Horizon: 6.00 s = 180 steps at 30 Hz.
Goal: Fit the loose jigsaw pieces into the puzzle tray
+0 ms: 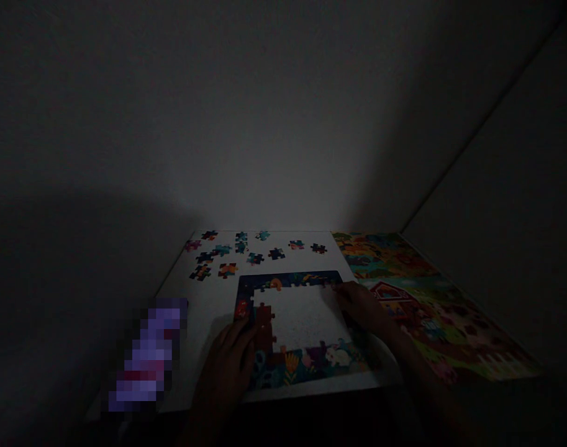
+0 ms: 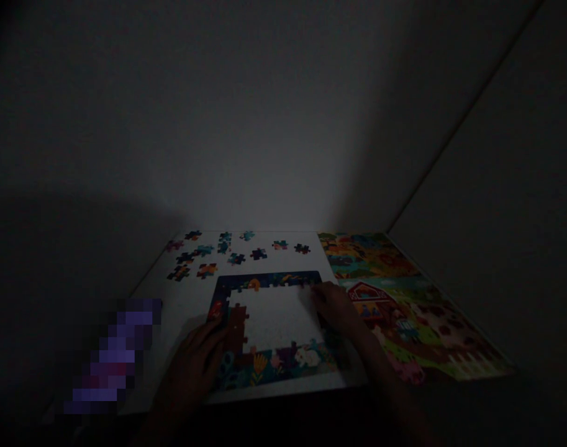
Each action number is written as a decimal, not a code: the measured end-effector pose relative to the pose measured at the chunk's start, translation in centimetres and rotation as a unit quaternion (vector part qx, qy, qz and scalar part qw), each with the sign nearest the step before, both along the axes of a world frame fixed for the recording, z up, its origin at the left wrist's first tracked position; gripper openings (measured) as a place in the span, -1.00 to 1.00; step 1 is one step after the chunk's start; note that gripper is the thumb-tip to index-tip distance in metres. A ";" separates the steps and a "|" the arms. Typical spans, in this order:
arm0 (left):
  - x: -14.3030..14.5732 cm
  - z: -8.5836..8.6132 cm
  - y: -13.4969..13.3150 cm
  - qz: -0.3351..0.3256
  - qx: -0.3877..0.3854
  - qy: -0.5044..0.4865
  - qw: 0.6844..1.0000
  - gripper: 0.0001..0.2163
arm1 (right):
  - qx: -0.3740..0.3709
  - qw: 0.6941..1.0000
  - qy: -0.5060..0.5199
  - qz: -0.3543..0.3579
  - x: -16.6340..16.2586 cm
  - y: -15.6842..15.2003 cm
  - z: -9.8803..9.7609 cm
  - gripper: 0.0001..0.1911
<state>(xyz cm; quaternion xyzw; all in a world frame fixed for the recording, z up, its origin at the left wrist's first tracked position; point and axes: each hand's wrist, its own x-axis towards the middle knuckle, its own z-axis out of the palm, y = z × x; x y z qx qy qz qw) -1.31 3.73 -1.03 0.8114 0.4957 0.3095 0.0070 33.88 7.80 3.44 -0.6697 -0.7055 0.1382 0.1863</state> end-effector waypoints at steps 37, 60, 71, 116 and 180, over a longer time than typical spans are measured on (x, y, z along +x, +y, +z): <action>0.8 1.3 -0.8 0.001 -0.021 -0.029 0.999 -0.72 | -0.095 0.917 0.342 0.183 -14.4 8.2 -2.6 -0.72; 1.1 2.2 -0.8 -0.001 -0.041 -0.017 0.999 -0.73 | 0.033 0.963 0.132 0.232 -15.0 6.6 -2.2 -0.72; 1.1 2.2 -0.9 0.004 -0.032 -0.015 0.999 -0.73 | 0.042 0.969 0.000 0.245 -15.5 5.8 -1.1 -0.72; 0.3 2.8 0.1 0.000 -0.114 -0.066 0.991 -0.73 | 0.248 0.964 0.026 -0.090 -6.5 -10.2 -4.9 -0.56; 0.9 1.1 -1.7 0.034 -0.032 0.064 0.997 -0.62 | 0.128 0.991 -0.018 0.036 -3.9 -4.5 -2.3 -0.59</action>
